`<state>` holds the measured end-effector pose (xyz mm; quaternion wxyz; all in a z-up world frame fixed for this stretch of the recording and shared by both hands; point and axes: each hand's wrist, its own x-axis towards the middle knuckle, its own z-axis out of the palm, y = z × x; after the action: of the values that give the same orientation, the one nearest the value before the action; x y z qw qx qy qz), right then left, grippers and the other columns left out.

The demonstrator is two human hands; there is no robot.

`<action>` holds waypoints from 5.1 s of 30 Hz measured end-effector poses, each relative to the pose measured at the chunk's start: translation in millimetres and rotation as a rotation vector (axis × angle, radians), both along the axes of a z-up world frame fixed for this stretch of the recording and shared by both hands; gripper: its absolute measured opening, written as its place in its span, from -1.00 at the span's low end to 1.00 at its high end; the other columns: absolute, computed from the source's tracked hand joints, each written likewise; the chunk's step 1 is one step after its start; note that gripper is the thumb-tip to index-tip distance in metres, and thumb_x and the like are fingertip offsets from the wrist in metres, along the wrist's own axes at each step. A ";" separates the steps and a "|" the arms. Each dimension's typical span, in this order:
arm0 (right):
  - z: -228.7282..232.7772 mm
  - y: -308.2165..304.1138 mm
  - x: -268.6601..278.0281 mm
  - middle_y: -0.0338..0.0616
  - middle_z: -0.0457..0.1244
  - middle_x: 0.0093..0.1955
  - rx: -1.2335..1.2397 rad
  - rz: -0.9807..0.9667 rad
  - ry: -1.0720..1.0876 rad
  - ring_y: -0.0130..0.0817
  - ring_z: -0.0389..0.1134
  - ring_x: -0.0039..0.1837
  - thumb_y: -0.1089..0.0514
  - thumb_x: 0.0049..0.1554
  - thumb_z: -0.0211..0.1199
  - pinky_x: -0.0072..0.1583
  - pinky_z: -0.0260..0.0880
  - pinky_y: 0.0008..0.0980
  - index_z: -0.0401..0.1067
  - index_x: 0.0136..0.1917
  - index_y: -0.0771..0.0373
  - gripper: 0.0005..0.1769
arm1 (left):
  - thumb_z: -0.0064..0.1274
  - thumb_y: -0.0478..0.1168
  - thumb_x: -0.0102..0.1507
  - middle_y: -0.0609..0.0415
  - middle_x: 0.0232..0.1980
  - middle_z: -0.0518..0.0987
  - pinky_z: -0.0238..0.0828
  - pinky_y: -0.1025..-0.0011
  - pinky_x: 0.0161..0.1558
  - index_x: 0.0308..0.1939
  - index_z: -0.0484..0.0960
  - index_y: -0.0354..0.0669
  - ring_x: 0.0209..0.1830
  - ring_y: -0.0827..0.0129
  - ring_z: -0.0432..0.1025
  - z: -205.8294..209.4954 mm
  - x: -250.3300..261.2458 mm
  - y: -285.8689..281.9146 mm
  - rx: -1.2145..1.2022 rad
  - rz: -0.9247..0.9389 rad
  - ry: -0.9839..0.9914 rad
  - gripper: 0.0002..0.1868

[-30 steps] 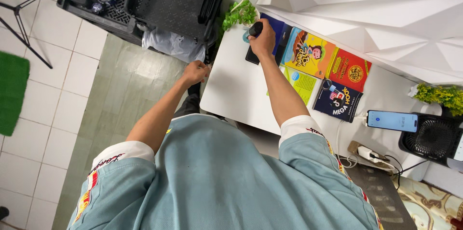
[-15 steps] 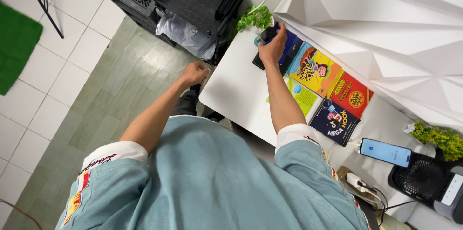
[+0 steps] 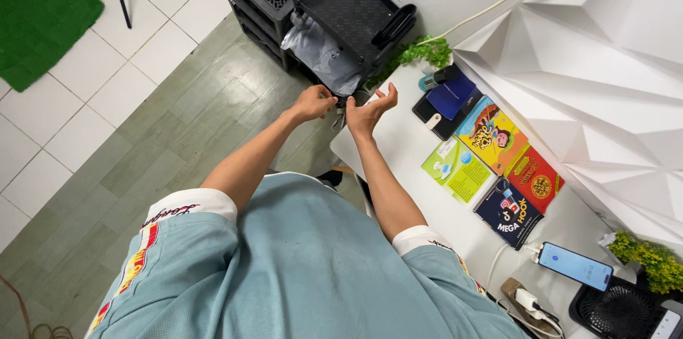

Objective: The person moves several books and small bottles from a black crate onto a white table, arranging them in a row. The person handles each item one at a time, placing them neatly on the table surface.

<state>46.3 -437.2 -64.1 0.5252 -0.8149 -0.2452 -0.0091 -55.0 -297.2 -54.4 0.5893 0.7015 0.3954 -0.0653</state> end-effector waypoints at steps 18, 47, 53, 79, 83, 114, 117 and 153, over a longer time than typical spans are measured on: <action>-2.0 239.7 -223.0 0.19 -0.19 0.53 -0.040 0.442 0.078 -0.09 0.19 0.35 0.38 -0.02 0.47 0.35 0.31 -0.17 -0.29 0.58 0.24 0.17 | 0.16 -0.10 0.28 0.00 -0.32 0.71 0.48 0.47 -0.43 -0.08 0.60 -0.28 -0.52 0.47 0.54 -31.7 -268.2 191.5 0.032 0.422 -0.203 -0.70; -65.8 534.3 42.8 0.08 0.03 0.44 -0.725 0.138 0.060 0.09 0.00 0.50 0.21 -0.02 0.42 0.39 0.10 0.07 0.08 0.42 0.09 -0.17 | 0.11 -0.11 0.30 0.06 -0.31 0.68 0.45 0.42 -0.38 -0.06 0.53 -0.26 -0.47 0.45 0.52 5.4 -126.0 511.5 0.059 0.264 -0.085 -0.71; -68.6 564.5 91.0 0.23 -0.04 0.47 -0.838 0.186 -0.097 0.16 -0.10 0.51 0.19 0.02 0.42 0.36 -0.24 0.34 -0.13 0.55 0.20 0.01 | 0.10 -0.08 0.32 0.07 -0.31 0.67 0.44 0.43 -0.35 -0.05 0.52 -0.23 -0.45 0.46 0.52 5.5 -96.2 553.5 0.034 0.177 -0.044 -0.71; -6.4 562.6 78.1 0.19 0.16 0.38 -0.227 -0.084 -0.176 0.05 0.30 0.33 0.11 0.44 0.08 0.34 0.38 -0.11 0.00 0.58 0.31 -0.43 | 0.43 -0.06 0.04 -0.06 -0.07 0.66 0.45 0.16 0.00 0.05 0.49 -0.24 -0.02 0.07 0.56 4.6 86.7 678.4 0.267 -0.505 -0.302 -0.37; 34.9 579.5 35.0 0.18 0.26 0.36 -0.095 -0.265 -0.197 0.01 0.36 0.34 0.03 0.48 -0.05 0.36 0.34 -0.12 -0.01 0.60 0.31 -0.46 | 0.59 -0.06 -0.14 -0.30 0.06 0.56 0.40 0.09 0.03 0.23 0.30 -0.33 0.07 -0.14 0.48 26.3 105.2 653.9 0.317 -0.711 -0.569 0.02; 67.2 331.1 -254.3 -0.06 0.26 0.34 0.230 -0.976 0.288 -0.29 0.40 0.23 0.13 0.04 0.49 0.09 0.53 -0.29 0.14 0.48 0.21 -0.16 | 0.43 -0.17 0.07 -0.25 -0.08 0.64 0.46 -0.02 -0.13 -0.02 0.39 -0.20 -0.09 -0.23 0.53 14.4 -74.2 313.8 0.255 -1.289 -0.468 -0.43; 77.2 300.3 -260.3 -0.10 0.33 0.24 0.218 -1.031 0.357 -0.32 0.44 0.18 0.10 -0.03 0.55 0.11 0.54 -0.29 0.22 0.42 0.22 -0.17 | 0.38 -0.23 0.08 -0.29 -0.12 0.59 0.42 -0.09 -0.21 -0.05 0.36 -0.20 -0.18 -0.28 0.50 16.7 -81.6 283.6 0.327 -1.320 -0.558 -0.49; -8.9 71.2 123.3 -0.03 0.36 -0.01 -0.070 -1.002 0.096 -0.29 0.41 -0.02 0.15 -0.19 0.67 0.02 0.53 -0.33 0.42 0.18 0.39 -0.27 | 0.10 -0.31 0.20 -0.14 -0.09 0.69 0.45 0.02 0.01 0.33 0.24 -0.25 -0.10 -0.12 0.57 -2.9 201.0 104.4 0.181 -0.988 -0.332 -0.37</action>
<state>169.6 -366.1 -73.0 0.4393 -0.8491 0.2002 -0.2143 146.0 -192.9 -57.3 0.4799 0.8533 -0.0766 -0.1889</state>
